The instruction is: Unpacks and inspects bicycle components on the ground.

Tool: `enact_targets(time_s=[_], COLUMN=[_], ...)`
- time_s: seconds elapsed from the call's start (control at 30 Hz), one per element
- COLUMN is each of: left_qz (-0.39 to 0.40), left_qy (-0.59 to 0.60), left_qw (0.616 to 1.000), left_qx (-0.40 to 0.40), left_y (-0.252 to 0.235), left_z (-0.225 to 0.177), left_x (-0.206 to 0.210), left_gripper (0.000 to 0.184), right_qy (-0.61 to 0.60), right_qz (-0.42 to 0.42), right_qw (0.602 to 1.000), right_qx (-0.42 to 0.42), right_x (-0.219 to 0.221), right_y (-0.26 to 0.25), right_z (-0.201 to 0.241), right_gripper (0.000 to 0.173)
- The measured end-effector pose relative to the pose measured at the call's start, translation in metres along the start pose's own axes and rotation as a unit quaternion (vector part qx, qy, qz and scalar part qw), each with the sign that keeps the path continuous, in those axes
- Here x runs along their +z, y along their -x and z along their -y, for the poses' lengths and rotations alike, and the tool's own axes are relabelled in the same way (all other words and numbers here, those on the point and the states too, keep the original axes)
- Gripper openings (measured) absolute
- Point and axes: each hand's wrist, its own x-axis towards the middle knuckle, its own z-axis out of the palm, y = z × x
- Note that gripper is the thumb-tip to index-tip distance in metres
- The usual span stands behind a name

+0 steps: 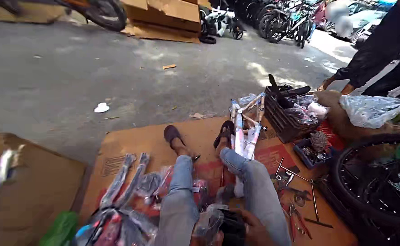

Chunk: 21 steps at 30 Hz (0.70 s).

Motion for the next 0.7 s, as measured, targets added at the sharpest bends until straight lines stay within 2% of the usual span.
enact_targets(time_s=[0.07, 0.13, 0.2, 0.23, 0.3, 0.37, 0.47, 0.6, 0.7], left_qz=[-0.015, -0.046, -0.074, -0.088, -0.110, -0.127, -0.155, -0.092, -0.186], left_qy=[-0.001, -0.011, -0.030, -0.030, -0.021, -0.016, -0.034, -0.065, -0.036], left_qw=[1.000, 0.999, 0.996, 0.995, 0.992, 0.989, 0.987, 0.992, 0.980], left_qx=[-0.017, -0.027, -0.035, -0.042, -0.063, -0.072, -0.028, 0.063, 0.064], left_y=[0.001, 0.004, 0.002, 0.001, -0.001, -0.003, -0.008, -0.013, -0.017], left_z=[-0.011, -0.013, -0.013, -0.012, -0.011, -0.010, -0.007, -0.003, -0.010], left_x=[0.012, 0.019, 0.021, 0.022, 0.022, 0.021, 0.020, 0.006, 0.013], left_gripper=[0.065, 0.067, 0.060, 0.054, 0.044, 0.038, 0.031, 0.023, 0.026], right_qy=[-0.041, -0.078, -0.008, 0.029, 0.072, 0.077, 0.032, -0.001, -0.065], right_qz=[0.005, -0.005, -0.001, -0.009, -0.051, -0.054, -0.045, -0.018, -0.030], right_qw=[0.999, 0.997, 1.000, 0.999, 0.996, 0.995, 0.998, 0.999, 0.996], right_qx=[-0.013, -0.009, -0.018, -0.013, 0.023, 0.044, 0.042, 0.028, 0.052], right_x=[0.009, 0.015, 0.012, 0.012, 0.017, 0.016, 0.007, -0.006, -0.008], right_y=[0.004, 0.007, 0.001, -0.002, -0.004, -0.002, 0.002, 0.009, 0.013], right_z=[0.006, 0.011, 0.012, 0.015, 0.021, 0.023, 0.022, 0.021, 0.020], right_gripper=[0.085, 0.090, 0.103, 0.102, 0.086, 0.076, 0.080, 0.078, 0.075])
